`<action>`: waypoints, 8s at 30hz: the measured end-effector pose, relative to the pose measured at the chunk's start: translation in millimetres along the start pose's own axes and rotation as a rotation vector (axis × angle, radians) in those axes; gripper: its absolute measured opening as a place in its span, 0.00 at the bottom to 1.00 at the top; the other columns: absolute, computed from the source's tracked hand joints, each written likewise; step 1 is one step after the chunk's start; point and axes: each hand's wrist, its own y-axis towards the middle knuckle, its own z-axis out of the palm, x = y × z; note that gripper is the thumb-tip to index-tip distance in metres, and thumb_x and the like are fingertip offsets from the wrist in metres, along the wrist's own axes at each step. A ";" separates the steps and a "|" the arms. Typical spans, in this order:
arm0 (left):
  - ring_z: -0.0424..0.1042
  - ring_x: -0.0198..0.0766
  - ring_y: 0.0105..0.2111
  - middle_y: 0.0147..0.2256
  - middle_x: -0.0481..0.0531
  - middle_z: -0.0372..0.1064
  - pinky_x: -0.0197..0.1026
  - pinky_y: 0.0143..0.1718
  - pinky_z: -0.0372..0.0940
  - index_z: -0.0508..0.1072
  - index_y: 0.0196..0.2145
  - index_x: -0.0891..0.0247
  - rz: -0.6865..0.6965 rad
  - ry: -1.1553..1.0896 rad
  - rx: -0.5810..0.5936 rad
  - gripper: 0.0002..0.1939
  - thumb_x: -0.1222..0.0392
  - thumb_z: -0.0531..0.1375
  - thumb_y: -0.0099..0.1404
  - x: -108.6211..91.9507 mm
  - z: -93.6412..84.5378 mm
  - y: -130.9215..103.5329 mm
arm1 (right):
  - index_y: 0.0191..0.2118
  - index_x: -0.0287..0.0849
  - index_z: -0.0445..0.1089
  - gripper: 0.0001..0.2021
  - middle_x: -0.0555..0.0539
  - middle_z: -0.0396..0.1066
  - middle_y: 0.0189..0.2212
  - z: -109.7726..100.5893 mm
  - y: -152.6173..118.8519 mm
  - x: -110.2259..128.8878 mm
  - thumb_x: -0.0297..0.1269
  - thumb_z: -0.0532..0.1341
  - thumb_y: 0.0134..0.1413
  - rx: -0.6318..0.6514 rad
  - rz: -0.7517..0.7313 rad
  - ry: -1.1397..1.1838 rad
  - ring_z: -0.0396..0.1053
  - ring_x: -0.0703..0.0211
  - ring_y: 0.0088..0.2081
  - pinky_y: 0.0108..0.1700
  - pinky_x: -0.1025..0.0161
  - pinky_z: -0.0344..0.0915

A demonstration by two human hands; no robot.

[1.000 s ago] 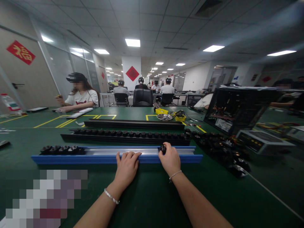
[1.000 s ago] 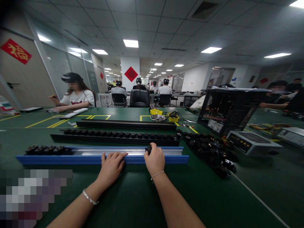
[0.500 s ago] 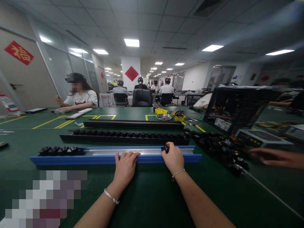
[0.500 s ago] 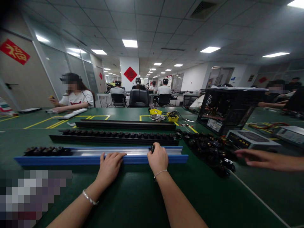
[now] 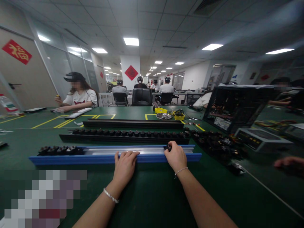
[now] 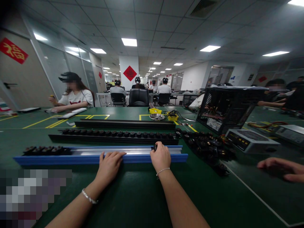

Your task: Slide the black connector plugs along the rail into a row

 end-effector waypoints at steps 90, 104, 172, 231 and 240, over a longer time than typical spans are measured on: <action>0.65 0.41 0.44 0.42 0.46 0.72 0.57 0.56 0.42 0.70 0.45 0.48 0.006 0.017 -0.015 0.15 0.62 0.49 0.64 7.1 3.0 0.3 | 0.44 0.42 0.67 0.17 0.44 0.70 0.41 -21.1 26.9 -77.2 0.37 0.55 0.46 -0.035 0.128 -0.064 0.67 0.53 0.42 0.40 0.61 0.60; 0.65 0.41 0.45 0.42 0.46 0.72 0.57 0.56 0.42 0.70 0.45 0.48 0.004 0.005 -0.010 0.15 0.61 0.49 0.64 5.7 1.2 0.1 | 0.44 0.38 0.68 0.18 0.41 0.70 0.40 -20.5 35.0 -97.3 0.35 0.55 0.45 -0.103 0.150 -0.058 0.67 0.52 0.41 0.43 0.61 0.61; 0.65 0.41 0.44 0.42 0.47 0.72 0.57 0.56 0.42 0.69 0.45 0.49 0.008 0.021 0.004 0.15 0.61 0.49 0.64 6.8 0.9 0.5 | 0.51 0.33 0.66 0.23 0.35 0.66 0.45 -33.9 42.8 -126.6 0.31 0.51 0.48 -0.187 0.347 -0.063 0.67 0.49 0.43 0.45 0.59 0.62; 0.69 0.52 0.42 0.39 0.66 0.71 0.45 0.41 0.61 0.74 0.36 0.68 -0.595 0.345 0.258 0.22 0.48 0.50 0.56 215.4 -103.8 35.8 | 0.52 0.47 0.65 0.22 0.51 0.64 0.53 2.1 19.1 -58.7 0.35 0.43 0.56 0.025 -0.272 -0.230 0.57 0.57 0.56 0.56 0.53 0.48; 0.69 0.50 0.42 0.42 0.60 0.72 0.44 0.39 0.61 0.74 0.40 0.64 -0.668 0.318 0.242 0.25 0.44 0.51 0.55 200.2 -107.8 33.3 | 0.51 0.48 0.66 0.21 0.51 0.66 0.52 -0.6 18.1 -56.3 0.35 0.44 0.56 0.019 -0.265 -0.219 0.58 0.58 0.55 0.55 0.55 0.50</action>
